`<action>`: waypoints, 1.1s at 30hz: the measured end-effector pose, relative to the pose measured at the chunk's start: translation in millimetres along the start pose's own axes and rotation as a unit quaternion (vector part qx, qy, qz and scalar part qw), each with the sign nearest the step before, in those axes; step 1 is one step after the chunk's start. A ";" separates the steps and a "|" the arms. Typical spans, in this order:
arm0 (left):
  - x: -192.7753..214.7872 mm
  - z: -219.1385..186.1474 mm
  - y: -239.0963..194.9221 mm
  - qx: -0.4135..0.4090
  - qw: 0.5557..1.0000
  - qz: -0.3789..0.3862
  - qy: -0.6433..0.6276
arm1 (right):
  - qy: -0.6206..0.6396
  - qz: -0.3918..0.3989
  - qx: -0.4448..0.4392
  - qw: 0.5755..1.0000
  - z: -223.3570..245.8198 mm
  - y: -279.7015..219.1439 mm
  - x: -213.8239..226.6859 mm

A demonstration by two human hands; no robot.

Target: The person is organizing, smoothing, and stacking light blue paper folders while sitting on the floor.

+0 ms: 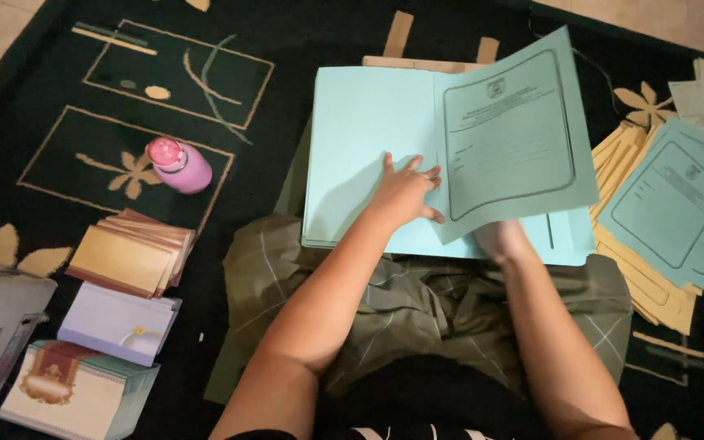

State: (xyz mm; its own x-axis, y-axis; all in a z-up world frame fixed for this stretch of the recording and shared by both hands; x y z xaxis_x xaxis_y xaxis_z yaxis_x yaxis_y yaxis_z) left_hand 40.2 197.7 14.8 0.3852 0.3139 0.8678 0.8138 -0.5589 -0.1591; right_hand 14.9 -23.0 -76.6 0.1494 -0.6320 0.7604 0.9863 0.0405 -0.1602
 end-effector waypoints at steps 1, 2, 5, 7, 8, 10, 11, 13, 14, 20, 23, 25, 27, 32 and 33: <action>-1.9 6.0 0.7 0.002 1.000 -0.002 -0.002 | -0.002 0.002 0.002 1.000 -1.2 3.2 -10.0; -4.2 9.6 1.4 -0.004 1.000 -0.011 0.002 | -0.073 0.015 0.022 0.997 -1.8 3.7 -21.3; -20.2 55.6 12.4 0.025 0.998 -0.054 0.002 | -0.093 0.080 0.033 0.992 6.7 0.6 -39.7; -0.9 70.6 -9.4 0.062 0.994 -0.087 0.001 | -0.038 0.133 0.026 0.990 45.6 -12.2 -34.4; 41.9 66.4 -42.6 0.049 0.955 -0.249 -0.154 | -0.080 0.138 0.049 0.986 82.7 -22.4 -25.7; 93.2 57.3 -91.2 0.029 0.868 -0.398 -0.295 | -0.117 0.138 0.074 0.981 119.3 -31.0 -18.0; 117.6 49.2 -117.4 -0.002 0.797 -0.541 -0.269 | -0.170 0.151 0.065 0.972 116.7 -28.9 -21.7; 140.6 22.8 -142.6 -0.043 0.708 -0.665 -0.233 | -0.214 0.158 0.054 0.962 108.0 -21.7 -29.3; 143.9 0.7 -139.1 -0.085 0.720 -0.658 -0.204 | -0.232 0.159 0.051 0.958 100.1 -17.5 -33.3; 33.5 15.2 26.7 -0.095 0.907 -0.410 0.030 | -0.262 0.153 0.056 0.951 83.7 -9.5 -43.3; 6.4 43.7 55.6 -0.014 0.948 -0.303 0.092 | -0.250 0.161 0.058 0.953 96.6 -19.5 -28.9; 0.9 52.5 48.1 0.063 0.975 -0.200 0.073 | -0.239 0.171 0.056 0.954 100.3 -21.4 -26.9; 1.8 48.1 45.4 0.076 0.977 -0.186 0.067 | -0.210 0.196 0.077 0.955 97.1 -14.9 -24.1; 2.9 47.4 44.3 0.110 0.981 -0.150 0.056 | -0.273 0.170 0.143 0.936 86.9 78.7 -22.2; 5.8 46.6 41.3 0.113 0.980 -0.156 0.053 | -0.285 0.150 0.156 0.934 85.8 102.5 -22.9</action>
State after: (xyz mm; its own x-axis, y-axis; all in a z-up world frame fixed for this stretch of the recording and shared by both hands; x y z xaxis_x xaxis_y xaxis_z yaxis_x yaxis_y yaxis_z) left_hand 96.3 212.2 -8.7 0.0649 0.3535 0.9332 0.9649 -0.2607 0.0316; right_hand 118.7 62.1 -56.4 0.3469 -0.0449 0.9368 0.8532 0.4298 -0.2954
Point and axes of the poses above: each hand's wrist, its own y-axis towards the middle knuckle, its own x-axis out of the back of the hand, z = x × y, the point moved 6 cm from there along y, towards the middle knuckle, and after that the axes turned 4 degrees about -y, right-handed, at the moved point
